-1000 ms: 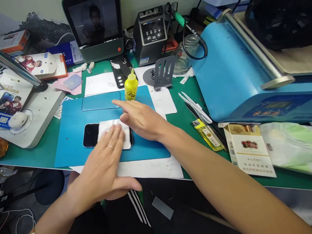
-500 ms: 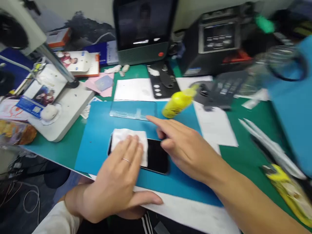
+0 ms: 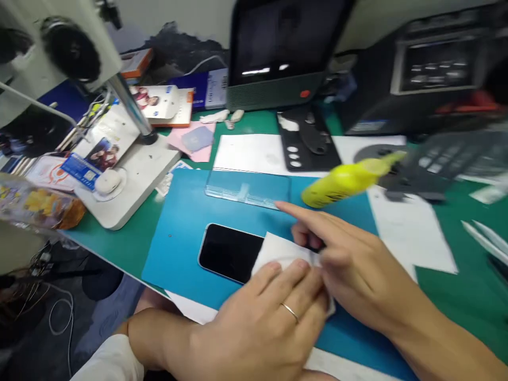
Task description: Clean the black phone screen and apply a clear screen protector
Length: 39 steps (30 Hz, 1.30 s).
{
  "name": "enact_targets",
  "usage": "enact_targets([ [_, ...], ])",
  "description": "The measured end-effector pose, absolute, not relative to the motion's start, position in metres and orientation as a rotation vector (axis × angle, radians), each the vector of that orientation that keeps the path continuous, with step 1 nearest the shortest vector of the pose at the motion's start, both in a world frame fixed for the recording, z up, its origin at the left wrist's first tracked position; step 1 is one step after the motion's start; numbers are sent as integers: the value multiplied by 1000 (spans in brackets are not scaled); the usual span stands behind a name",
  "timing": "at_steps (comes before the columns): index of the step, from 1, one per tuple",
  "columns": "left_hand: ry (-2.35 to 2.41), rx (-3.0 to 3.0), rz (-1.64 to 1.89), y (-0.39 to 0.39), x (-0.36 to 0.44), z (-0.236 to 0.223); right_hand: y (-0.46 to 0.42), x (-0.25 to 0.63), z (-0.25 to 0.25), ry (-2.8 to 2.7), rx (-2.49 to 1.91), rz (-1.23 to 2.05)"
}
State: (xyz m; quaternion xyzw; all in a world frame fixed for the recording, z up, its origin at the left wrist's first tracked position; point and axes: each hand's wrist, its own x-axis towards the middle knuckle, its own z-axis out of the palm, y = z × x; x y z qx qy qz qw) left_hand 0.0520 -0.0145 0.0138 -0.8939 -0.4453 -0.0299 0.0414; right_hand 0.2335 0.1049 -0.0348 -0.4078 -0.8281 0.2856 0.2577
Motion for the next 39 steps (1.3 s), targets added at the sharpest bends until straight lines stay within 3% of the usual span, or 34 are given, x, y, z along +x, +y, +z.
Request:
enact_targets([
  [6, -1498, -2760, -273, -4, 23, 14, 105, 221, -13, -2020, -1123, 912],
  [28, -1406, -2781, -220, -2, 51, -3, 111, 224, -8, -1669, -1188, 897],
  [35, -1388, -2808, -167, -36, -12, 14, 110, 222, -1, -1754, -1140, 884],
  [39, -1460, -2741, -142, -17, -13, 17, 111, 222, -2, -1734, -1127, 925],
])
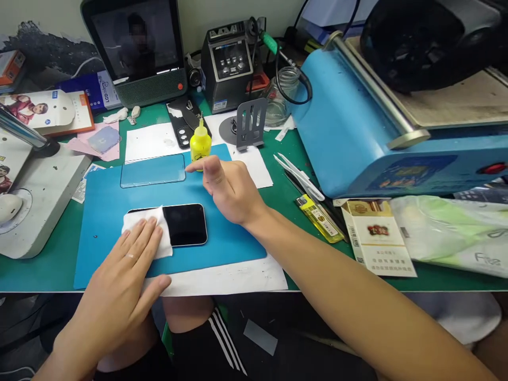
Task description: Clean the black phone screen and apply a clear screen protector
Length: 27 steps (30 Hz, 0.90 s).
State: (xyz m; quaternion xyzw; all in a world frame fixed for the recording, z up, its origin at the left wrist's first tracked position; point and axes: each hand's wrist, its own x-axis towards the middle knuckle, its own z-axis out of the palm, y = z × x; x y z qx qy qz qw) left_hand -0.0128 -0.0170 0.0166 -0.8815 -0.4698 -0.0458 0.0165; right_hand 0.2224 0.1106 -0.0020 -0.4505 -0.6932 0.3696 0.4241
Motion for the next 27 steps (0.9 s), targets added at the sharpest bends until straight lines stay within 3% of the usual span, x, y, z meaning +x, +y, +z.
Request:
enact_targets([
  [7, -1476, -2796, -165, 6, 42, 6, 113, 224, -4, -1796, -1177, 911],
  [16, -1575, -2708, -168, -22, -14, 11, 113, 223, 0, -1795, -1129, 954],
  [27, -1624, -2567, -152, -28, -13, 6, 114, 221, 0, -1807, -1100, 988],
])
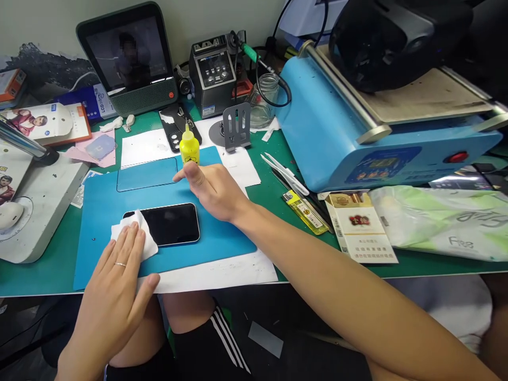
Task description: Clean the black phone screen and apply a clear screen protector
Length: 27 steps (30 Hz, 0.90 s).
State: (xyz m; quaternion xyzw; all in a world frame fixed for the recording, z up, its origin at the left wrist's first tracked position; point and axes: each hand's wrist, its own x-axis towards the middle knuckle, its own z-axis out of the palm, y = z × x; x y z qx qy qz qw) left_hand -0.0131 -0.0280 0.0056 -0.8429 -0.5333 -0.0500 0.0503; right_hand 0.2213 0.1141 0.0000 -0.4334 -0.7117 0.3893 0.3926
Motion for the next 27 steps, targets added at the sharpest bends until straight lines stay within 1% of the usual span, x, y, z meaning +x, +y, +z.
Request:
enact_targets([
  [5, -1665, -2473, -157, -4, -17, 5, 115, 221, -2, -1773, -1060, 995],
  [12, -1585, -2479, -171, -37, -12, 5, 116, 217, -2, -1811, -1034, 973],
  [17, -1558, -2581, -216, -9, 24, -3, 116, 217, -4, -1815, -1037, 959],
  [20, -1569, -2593, -231, -8, 39, -6, 116, 218, -5, -1779, -1060, 991],
  [24, -1513, -2653, -208, -27, 21, 0, 116, 219, -5, -1778, -1056, 1005],
  [27, -1495, -2666, -209, -23, 2, 5, 116, 219, -4, -1804, -1051, 985],
])
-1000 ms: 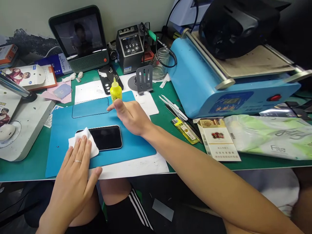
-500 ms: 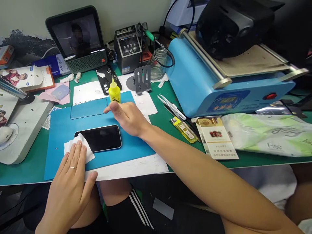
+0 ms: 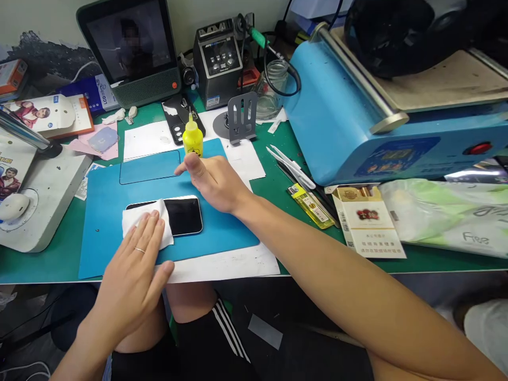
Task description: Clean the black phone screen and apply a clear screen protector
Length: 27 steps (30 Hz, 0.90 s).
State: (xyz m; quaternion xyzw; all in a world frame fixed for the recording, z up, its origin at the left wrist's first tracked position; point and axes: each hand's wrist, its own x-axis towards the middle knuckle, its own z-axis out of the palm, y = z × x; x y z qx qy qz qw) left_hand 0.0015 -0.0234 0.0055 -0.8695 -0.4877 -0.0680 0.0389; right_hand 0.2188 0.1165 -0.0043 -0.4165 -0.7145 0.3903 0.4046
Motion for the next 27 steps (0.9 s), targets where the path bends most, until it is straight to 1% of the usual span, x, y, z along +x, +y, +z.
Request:
enact_targets([
  [5, -1495, -2669, -212, 4, 17, 3, 118, 219, -5, -1759, -1061, 1028],
  [9, -1428, -2740, -199, -9, 34, 1, 118, 218, -6, -1771, -1058, 1047],
  [13, -1352, -2768, -153, -24, 25, 4, 118, 216, -5, -1783, -1056, 1040],
  [20, -1384, -2760, -152, -1, 40, 1, 119, 218, -7, -1770, -1073, 1051],
  [23, -1377, -2755, -163, -10, 29, 4, 117, 221, -8, -1751, -1070, 1068],
  [27, -1431, -2716, -84, -18, 4, 12, 116, 221, -6, -1761, -1075, 1078],
])
